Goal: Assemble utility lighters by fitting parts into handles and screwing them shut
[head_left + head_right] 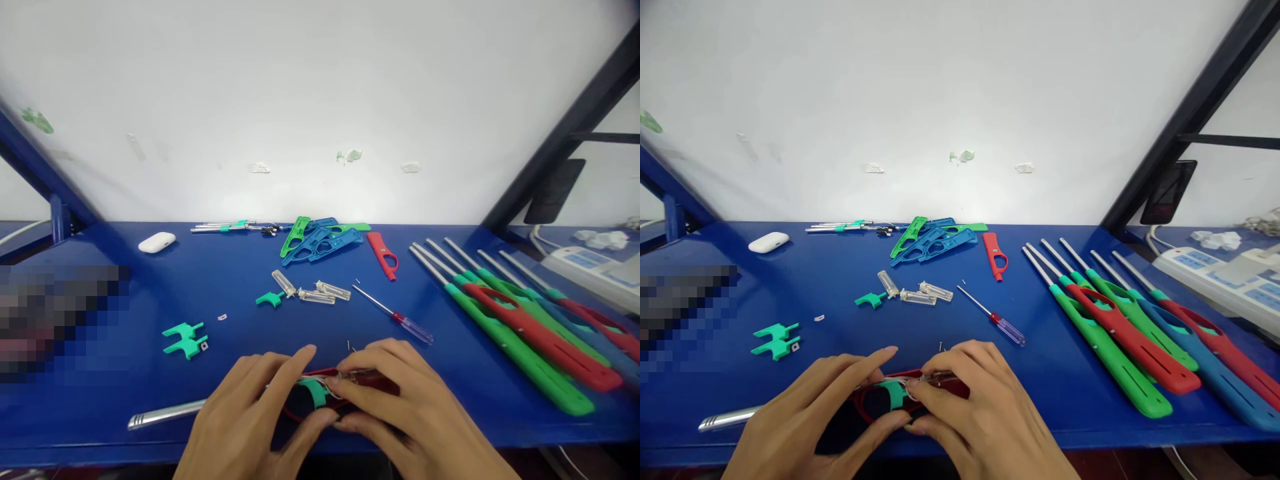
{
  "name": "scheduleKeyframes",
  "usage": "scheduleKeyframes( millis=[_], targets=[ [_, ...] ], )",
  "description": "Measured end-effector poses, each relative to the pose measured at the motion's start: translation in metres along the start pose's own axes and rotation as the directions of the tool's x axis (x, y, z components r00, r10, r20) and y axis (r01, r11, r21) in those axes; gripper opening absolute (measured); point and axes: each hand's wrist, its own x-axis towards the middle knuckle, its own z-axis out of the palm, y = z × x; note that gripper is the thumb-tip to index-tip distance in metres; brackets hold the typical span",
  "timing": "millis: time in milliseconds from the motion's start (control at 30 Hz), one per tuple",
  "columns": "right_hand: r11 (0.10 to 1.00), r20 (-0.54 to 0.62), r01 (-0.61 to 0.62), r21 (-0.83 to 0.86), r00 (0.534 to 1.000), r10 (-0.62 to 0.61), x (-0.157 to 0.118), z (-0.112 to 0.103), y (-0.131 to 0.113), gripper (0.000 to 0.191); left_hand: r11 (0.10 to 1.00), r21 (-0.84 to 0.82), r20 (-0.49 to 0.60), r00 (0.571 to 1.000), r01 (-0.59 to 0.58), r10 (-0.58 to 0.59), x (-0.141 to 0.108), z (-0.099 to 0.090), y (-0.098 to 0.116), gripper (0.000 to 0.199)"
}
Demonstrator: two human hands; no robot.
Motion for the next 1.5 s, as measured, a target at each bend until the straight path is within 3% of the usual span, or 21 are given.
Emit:
scheduleKeyframes(
  millis=[200,533,667,900,1033,1300,1500],
  targets=[
    [1.0,0.021,-0.008,-0.021,1.0,0.009,0.0,0.001,0.0,0.028,0.999,-0.018,0.061,0.997,-0.044,0.045,-0.001,-0.001,0.0,0.033],
    [0.998,0.041,-0.055,0.032,0.998,0.054,0.002,0.002,-0.003,0.034,0.994,-0.099,0.031,0.999,-0.04,0.044,-0.001,0.002,0.002,0.01],
    [0.998,0.051,-0.061,0.015,0.997,0.06,0.002,0.001,-0.005,0.035,0.993,-0.083,0.043,0.995,-0.087,0.091,-0.003,0.001,-0.001,0.012],
    [0.998,0.061,-0.058,-0.015,0.996,0.059,0.001,0.002,-0.005,0.032,0.991,-0.128,0.185,0.983,0.024,0.0,-0.005,0.001,-0.001,0.017],
    [0.998,0.056,-0.06,-0.021,0.997,0.061,0.001,0.002,-0.007,0.031,0.99,-0.136,0.204,0.979,0.047,-0.018,-0.005,0.002,-0.003,0.017],
    [0.991,-0.183,-0.004,-0.133,0.983,-0.02,0.0,-0.003,-0.001,0.03,0.989,-0.144,0.199,0.98,0.026,0.003,-0.001,0.012,-0.009,0.017],
    [0.959,-0.31,-0.144,-0.246,0.949,0.063,0.017,-0.033,0.029,0.027,0.989,-0.149,0.141,0.99,0.001,0.02,0.007,0.017,-0.01,0.015]
  ],
)
